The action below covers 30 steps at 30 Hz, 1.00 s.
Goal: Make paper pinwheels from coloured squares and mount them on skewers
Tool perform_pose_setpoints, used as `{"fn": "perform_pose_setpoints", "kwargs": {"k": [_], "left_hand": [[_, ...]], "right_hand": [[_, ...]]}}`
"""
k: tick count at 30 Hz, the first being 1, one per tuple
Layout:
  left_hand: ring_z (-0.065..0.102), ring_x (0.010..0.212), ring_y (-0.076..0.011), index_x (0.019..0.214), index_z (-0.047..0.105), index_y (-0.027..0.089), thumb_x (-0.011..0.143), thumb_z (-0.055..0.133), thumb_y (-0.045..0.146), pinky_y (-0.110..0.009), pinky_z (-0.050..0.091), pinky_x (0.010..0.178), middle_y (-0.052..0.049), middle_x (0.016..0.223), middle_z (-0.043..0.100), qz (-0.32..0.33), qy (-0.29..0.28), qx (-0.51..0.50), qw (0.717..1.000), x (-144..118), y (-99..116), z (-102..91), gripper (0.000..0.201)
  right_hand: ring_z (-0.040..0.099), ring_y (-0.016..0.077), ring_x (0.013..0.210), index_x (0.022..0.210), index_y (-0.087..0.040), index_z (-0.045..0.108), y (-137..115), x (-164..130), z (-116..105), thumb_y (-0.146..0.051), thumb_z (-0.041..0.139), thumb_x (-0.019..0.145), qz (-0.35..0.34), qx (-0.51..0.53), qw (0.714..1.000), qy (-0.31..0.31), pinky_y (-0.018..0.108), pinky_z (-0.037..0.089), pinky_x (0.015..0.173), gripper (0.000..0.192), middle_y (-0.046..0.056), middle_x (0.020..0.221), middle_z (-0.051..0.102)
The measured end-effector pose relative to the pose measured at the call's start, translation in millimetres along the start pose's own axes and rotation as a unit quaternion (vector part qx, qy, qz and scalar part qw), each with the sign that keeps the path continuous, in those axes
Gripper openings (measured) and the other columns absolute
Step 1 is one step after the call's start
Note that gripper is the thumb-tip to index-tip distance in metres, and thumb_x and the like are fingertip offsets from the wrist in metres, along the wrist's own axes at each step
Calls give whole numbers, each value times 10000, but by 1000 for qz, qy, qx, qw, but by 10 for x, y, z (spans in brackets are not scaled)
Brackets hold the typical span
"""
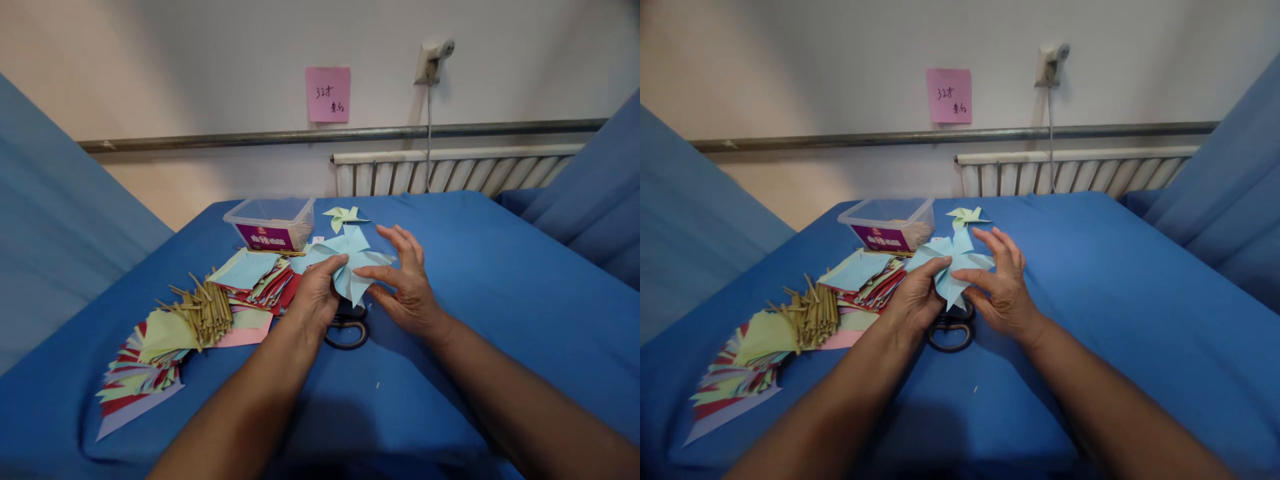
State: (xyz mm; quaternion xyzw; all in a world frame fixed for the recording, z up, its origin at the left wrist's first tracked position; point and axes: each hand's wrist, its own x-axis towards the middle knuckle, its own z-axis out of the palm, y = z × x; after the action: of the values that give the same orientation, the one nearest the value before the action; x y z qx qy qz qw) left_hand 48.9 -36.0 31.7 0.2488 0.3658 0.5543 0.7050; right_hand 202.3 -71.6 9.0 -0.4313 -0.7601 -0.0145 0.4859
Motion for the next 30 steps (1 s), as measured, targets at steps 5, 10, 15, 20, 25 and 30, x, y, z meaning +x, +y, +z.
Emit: {"fn": "perform_pose_setpoints", "kwargs": {"k": [5, 10, 15, 20, 25, 30], "left_hand": [[671, 749, -192, 933, 699, 126, 615, 745, 105, -289, 543, 691, -75, 924, 731, 8, 2, -3, 1000, -11, 9, 7, 323], [647, 663, -173, 878, 699, 120, 591, 764, 128, -286, 525, 647, -63, 849, 728, 7, 1, 9, 1000, -5, -4, 3, 295], [633, 641, -163, 757, 687, 108, 561, 793, 163, -280, 512, 642, -72, 786, 716, 12, -13, 44, 999, -20, -37, -12, 229], [608, 561, -142, 724, 697, 91, 554, 813, 197, -252, 486, 564, -57, 672, 692, 4, -20, 68, 997, -89, -73, 26, 232], [617, 571, -144, 774, 713, 114, 559, 812, 216, -248, 489, 573, -46, 690, 704, 18, -29, 92, 995, -116, -121, 51, 257], [587, 526, -132, 745, 713, 131, 554, 812, 233, -244, 470, 556, -31, 629, 684, 4, -29, 111, 993, -127, -124, 61, 239]], "right_hand": [[248, 333, 1421, 948, -416, 715, 9, 21, -72, -135, 692, 776, -42, -33, 998, -45, 583, 211, 1092, 331, -86, 1484, 413], [313, 327, 1390, 858, -354, 732, 81, 39, -72, -296, 731, 786, -46, 3, 997, -64, 563, 221, 1093, 93, -37, 1400, 522], [428, 286, 1315, 774, -292, 708, 79, 27, -10, -370, 687, 823, 50, 116, 992, -30, 524, 303, 1078, 94, 14, 1221, 641], [533, 267, 1199, 658, -236, 645, 40, 27, 41, -359, 706, 786, 175, 192, 965, 42, 476, 345, 1051, 188, 56, 1081, 672], [576, 269, 1095, 588, -208, 627, 61, 49, 57, -359, 723, 730, 253, 189, 948, 39, 456, 372, 991, 229, 89, 1056, 652], [561, 270, 1113, 577, -210, 631, 65, 46, 67, -348, 721, 713, 253, 173, 951, 38, 445, 366, 987, 213, 97, 1057, 651]]}}
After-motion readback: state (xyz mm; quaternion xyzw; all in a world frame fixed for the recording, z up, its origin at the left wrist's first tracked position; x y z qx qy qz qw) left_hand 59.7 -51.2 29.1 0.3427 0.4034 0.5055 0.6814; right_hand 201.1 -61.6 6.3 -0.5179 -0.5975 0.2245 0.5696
